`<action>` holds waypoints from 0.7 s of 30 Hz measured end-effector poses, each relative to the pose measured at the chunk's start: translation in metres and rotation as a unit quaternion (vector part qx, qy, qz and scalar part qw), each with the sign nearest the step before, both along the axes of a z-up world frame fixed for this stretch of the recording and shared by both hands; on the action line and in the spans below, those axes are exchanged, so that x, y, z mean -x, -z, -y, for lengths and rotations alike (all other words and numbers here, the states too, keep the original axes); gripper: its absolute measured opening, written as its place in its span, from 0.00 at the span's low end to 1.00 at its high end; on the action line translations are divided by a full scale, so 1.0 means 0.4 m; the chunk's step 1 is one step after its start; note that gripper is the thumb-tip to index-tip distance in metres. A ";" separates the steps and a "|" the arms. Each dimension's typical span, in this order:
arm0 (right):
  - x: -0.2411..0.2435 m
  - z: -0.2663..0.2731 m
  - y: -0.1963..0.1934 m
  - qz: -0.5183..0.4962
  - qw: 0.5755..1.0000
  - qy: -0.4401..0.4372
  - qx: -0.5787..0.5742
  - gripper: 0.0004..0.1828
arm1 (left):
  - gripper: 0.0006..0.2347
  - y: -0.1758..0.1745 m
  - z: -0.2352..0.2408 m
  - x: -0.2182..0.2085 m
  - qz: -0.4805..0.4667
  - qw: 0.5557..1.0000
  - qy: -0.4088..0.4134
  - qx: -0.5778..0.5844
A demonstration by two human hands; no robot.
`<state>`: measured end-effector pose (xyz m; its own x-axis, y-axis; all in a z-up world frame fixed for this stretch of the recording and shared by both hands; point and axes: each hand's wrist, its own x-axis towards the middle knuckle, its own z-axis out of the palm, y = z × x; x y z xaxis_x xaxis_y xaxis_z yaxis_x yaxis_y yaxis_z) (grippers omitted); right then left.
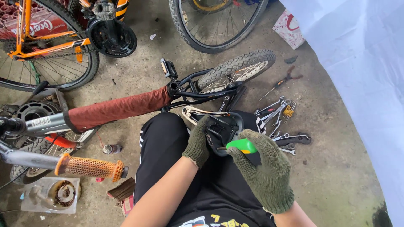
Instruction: The person is sitting on the floor and using a green-handled screwdriver to work on the seat post of a bicycle. They are seen tightening or loosening a bolt on the seat clamp mechanism.
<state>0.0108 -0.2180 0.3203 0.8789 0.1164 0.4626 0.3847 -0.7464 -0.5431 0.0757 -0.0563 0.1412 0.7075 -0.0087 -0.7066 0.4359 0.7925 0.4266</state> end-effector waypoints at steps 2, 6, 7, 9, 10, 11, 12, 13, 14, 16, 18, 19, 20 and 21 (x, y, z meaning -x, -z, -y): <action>0.007 -0.001 0.008 0.013 1.000 0.014 0.008 0.26 | 0.20 -0.006 0.000 -0.001 -0.011 1.000 -0.002 -0.013; 0.018 -0.007 0.010 0.022 1.000 0.021 0.000 0.25 | 0.23 -0.025 0.001 -0.001 -0.036 0.998 -0.017 -0.053; 0.019 -0.009 0.012 0.027 0.999 0.030 0.006 0.25 | 0.24 -0.029 0.001 -0.002 -0.050 0.996 -0.019 -0.065; 0.019 -0.010 0.007 0.022 1.000 0.017 0.005 0.24 | 0.24 -0.023 0.001 -0.004 -0.043 0.997 -0.021 -0.065; 0.019 -0.010 0.004 0.016 1.000 0.004 0.004 0.23 | 0.24 -0.020 0.001 -0.005 -0.038 0.997 -0.022 -0.064; 0.019 -0.011 0.002 0.017 1.000 0.003 0.004 0.23 | 0.24 -0.015 0.000 -0.008 -0.038 0.997 -0.022 -0.064; 0.019 -0.011 0.001 0.001 1.000 -0.024 -0.009 0.24 | 0.24 -0.010 0.000 -0.012 -0.051 0.997 -0.032 -0.057; 0.020 -0.012 -0.001 -0.015 0.998 -0.052 -0.022 0.26 | 0.23 -0.005 -0.001 -0.014 -0.066 0.996 -0.041 -0.050; 0.014 -0.011 -0.004 -0.015 0.998 -0.052 -0.022 0.26 | 0.23 0.002 -0.002 -0.013 -0.066 0.996 -0.041 -0.050; 0.003 -0.009 -0.010 -0.023 0.993 -0.100 -0.060 0.23 | 0.19 0.017 -0.001 -0.012 -0.041 0.996 -0.071 -0.018; -0.008 0.005 -0.015 -0.054 0.989 -0.122 -0.064 0.24 | 0.19 0.020 -0.001 -0.015 -0.034 0.997 -0.064 -0.011; -0.012 0.011 -0.017 -0.084 0.983 -0.145 -0.070 0.26 | 0.18 0.021 -0.004 -0.015 -0.027 0.998 -0.059 -0.005; -0.016 0.010 -0.020 -0.085 0.983 -0.145 -0.071 0.26 | 0.18 0.028 -0.005 -0.015 -0.028 0.998 -0.060 -0.005; -0.021 0.010 -0.024 -0.088 0.985 -0.136 -0.060 0.25 | 0.19 0.034 -0.005 -0.018 -0.031 0.997 -0.063 -0.011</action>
<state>0.0190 -0.2221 0.3298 0.8904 0.3122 0.3313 0.4540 -0.5546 -0.6974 0.0828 -0.0541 0.1276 0.6574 0.0938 -0.7476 0.3585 0.8338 0.4199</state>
